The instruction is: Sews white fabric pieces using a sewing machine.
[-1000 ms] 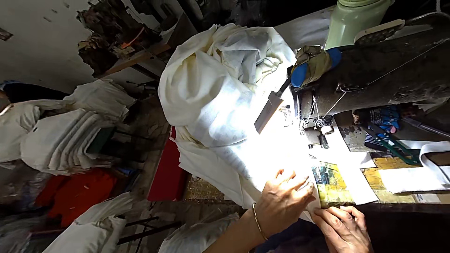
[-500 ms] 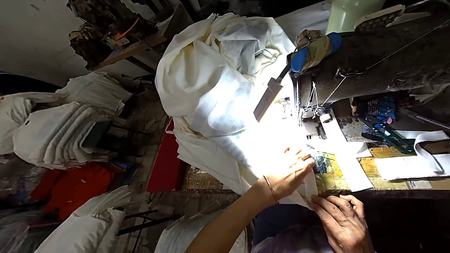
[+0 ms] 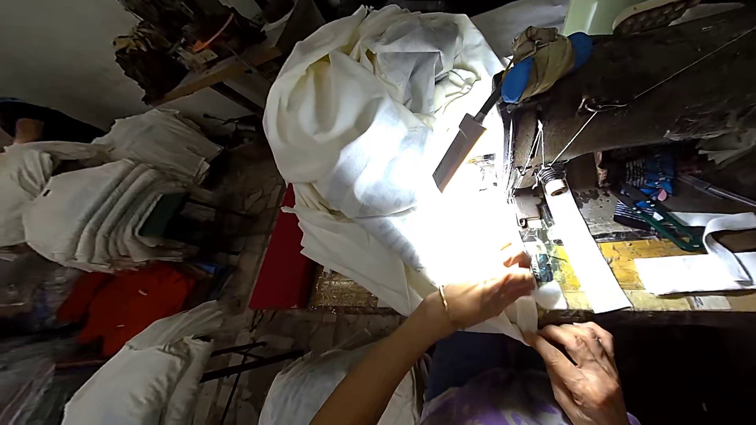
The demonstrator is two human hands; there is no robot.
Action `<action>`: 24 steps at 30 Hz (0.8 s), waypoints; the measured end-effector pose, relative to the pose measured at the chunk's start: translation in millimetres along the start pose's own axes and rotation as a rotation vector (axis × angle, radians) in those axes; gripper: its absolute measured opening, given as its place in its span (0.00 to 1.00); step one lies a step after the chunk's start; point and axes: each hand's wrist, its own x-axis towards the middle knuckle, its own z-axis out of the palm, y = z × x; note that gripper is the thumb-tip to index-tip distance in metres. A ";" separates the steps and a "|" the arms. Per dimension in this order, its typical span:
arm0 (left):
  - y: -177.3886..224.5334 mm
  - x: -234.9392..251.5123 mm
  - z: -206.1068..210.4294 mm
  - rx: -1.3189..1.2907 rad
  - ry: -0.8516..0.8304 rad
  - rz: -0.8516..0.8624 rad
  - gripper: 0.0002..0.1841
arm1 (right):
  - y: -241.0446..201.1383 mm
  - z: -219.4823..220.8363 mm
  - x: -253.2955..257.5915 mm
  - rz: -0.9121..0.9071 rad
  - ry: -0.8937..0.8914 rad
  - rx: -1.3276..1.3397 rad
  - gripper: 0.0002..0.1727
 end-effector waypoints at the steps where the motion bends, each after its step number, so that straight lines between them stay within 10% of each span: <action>1: 2.3 -12.5 3.1 -0.001 -0.015 -0.006 0.07 | -1.4 -0.4 -0.4 0.012 -0.001 0.014 0.15; 24: 14.0 -38.2 19.8 0.069 0.147 0.083 0.11 | -7.4 -9.2 7.6 0.000 -0.142 -0.028 0.14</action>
